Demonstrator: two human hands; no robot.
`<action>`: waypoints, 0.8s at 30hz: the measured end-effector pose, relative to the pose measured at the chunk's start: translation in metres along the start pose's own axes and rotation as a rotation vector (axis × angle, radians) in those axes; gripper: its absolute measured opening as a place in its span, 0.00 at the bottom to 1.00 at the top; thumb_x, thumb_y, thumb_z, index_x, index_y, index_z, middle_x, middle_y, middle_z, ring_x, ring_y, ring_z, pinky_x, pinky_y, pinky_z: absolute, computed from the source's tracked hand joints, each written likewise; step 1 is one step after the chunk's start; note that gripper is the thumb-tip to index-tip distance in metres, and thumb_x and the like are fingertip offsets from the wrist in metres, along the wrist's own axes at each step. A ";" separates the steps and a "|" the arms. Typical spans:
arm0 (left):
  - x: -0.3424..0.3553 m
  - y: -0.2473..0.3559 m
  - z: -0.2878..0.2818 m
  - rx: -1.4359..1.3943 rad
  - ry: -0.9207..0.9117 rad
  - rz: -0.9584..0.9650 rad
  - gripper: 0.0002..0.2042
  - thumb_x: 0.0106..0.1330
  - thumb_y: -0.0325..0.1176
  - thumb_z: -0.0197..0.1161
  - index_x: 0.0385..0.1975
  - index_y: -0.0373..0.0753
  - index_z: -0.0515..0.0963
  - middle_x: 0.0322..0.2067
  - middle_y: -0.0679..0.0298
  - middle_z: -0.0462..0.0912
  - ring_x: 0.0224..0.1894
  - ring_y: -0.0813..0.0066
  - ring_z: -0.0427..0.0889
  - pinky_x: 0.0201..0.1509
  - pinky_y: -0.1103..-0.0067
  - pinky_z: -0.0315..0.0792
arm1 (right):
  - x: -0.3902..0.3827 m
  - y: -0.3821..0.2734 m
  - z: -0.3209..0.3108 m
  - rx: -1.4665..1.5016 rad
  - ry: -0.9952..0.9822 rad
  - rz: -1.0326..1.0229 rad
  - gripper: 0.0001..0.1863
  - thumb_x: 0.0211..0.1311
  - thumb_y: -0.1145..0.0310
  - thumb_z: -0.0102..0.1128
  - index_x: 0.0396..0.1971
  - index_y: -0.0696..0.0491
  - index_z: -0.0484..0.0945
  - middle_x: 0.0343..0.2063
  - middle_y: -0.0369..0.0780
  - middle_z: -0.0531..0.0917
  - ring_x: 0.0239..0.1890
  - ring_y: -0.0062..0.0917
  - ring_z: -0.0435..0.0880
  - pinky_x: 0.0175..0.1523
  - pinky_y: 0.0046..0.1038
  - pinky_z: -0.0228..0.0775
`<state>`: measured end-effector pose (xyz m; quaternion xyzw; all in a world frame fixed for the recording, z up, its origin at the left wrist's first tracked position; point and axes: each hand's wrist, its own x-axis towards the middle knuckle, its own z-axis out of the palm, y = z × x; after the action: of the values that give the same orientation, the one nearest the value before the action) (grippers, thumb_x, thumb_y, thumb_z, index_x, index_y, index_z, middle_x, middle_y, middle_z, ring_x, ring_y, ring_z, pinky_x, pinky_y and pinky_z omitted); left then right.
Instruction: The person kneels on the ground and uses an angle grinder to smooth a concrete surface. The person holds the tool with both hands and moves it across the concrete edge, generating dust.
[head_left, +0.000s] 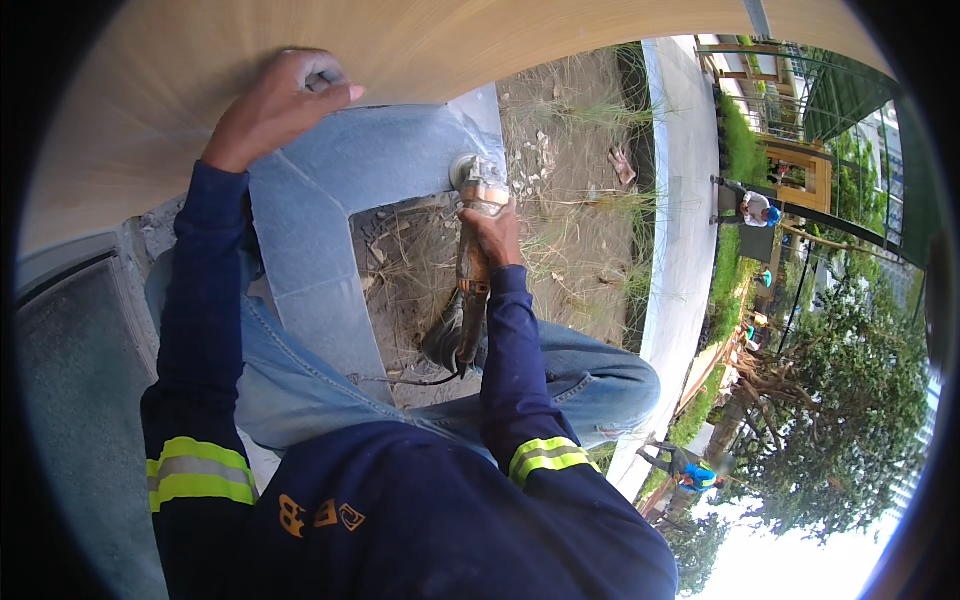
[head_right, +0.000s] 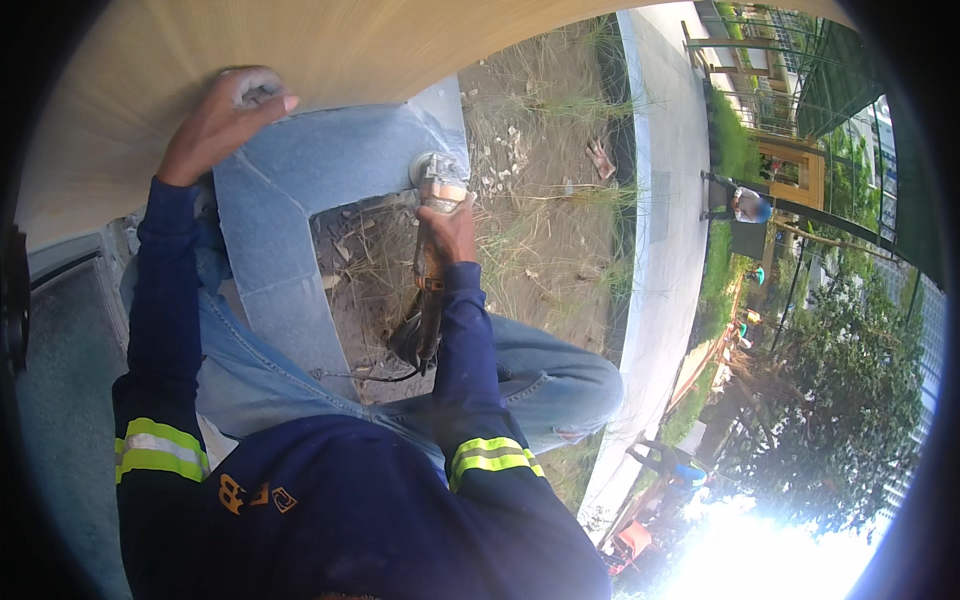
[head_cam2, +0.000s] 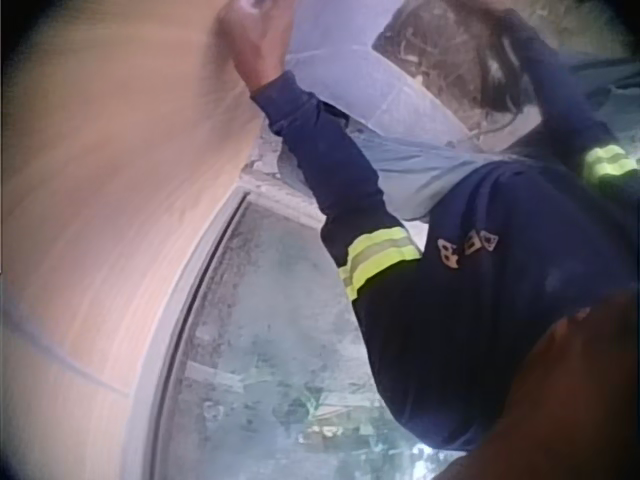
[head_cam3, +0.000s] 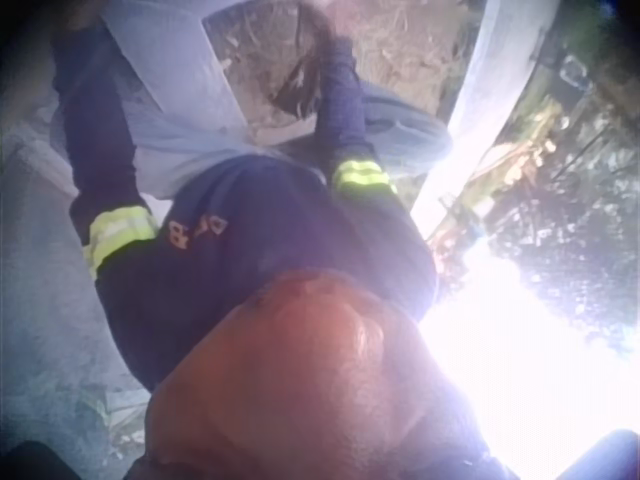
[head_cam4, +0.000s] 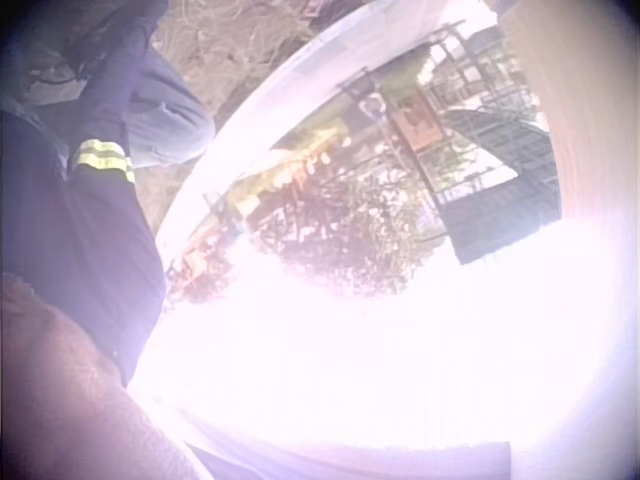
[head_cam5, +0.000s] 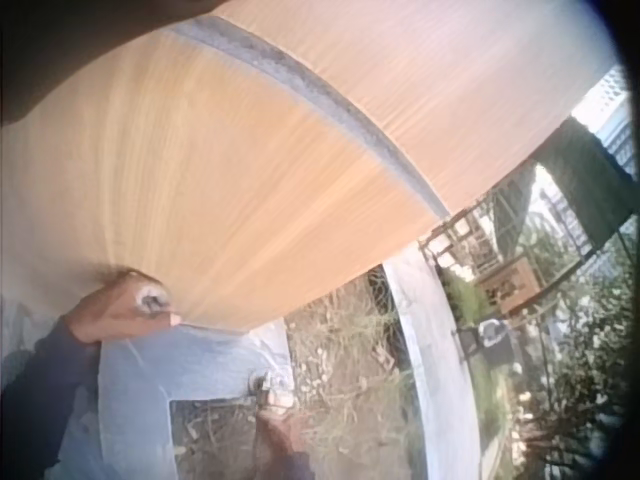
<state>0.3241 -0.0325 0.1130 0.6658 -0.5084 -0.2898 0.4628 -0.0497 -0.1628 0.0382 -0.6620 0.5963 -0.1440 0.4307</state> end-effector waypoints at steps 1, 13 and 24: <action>0.000 -0.001 0.002 0.013 0.013 0.000 0.20 0.69 0.48 0.66 0.37 0.31 0.82 0.30 0.62 0.82 0.35 0.76 0.79 0.43 0.76 0.73 | 0.002 0.010 0.007 0.005 -0.011 -0.017 0.40 0.46 0.65 0.75 0.57 0.63 0.66 0.43 0.48 0.83 0.41 0.32 0.84 0.48 0.32 0.79; 0.003 -0.004 0.004 -0.036 0.014 0.002 0.20 0.67 0.47 0.69 0.31 0.30 0.82 0.26 0.60 0.80 0.29 0.75 0.76 0.35 0.74 0.71 | 0.058 0.007 -0.005 -0.077 0.068 0.022 0.42 0.43 0.63 0.79 0.56 0.66 0.66 0.44 0.50 0.83 0.44 0.35 0.85 0.48 0.34 0.80; 0.004 -0.003 0.007 0.002 0.027 0.062 0.21 0.67 0.47 0.68 0.33 0.30 0.82 0.29 0.59 0.81 0.32 0.73 0.78 0.40 0.73 0.73 | -0.006 0.012 0.005 -0.003 0.037 0.017 0.40 0.44 0.62 0.79 0.56 0.62 0.68 0.43 0.46 0.82 0.40 0.29 0.84 0.46 0.31 0.79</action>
<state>0.3207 -0.0382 0.1079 0.6540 -0.5227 -0.2658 0.4779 -0.0557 -0.1547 0.0279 -0.6547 0.6102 -0.1515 0.4197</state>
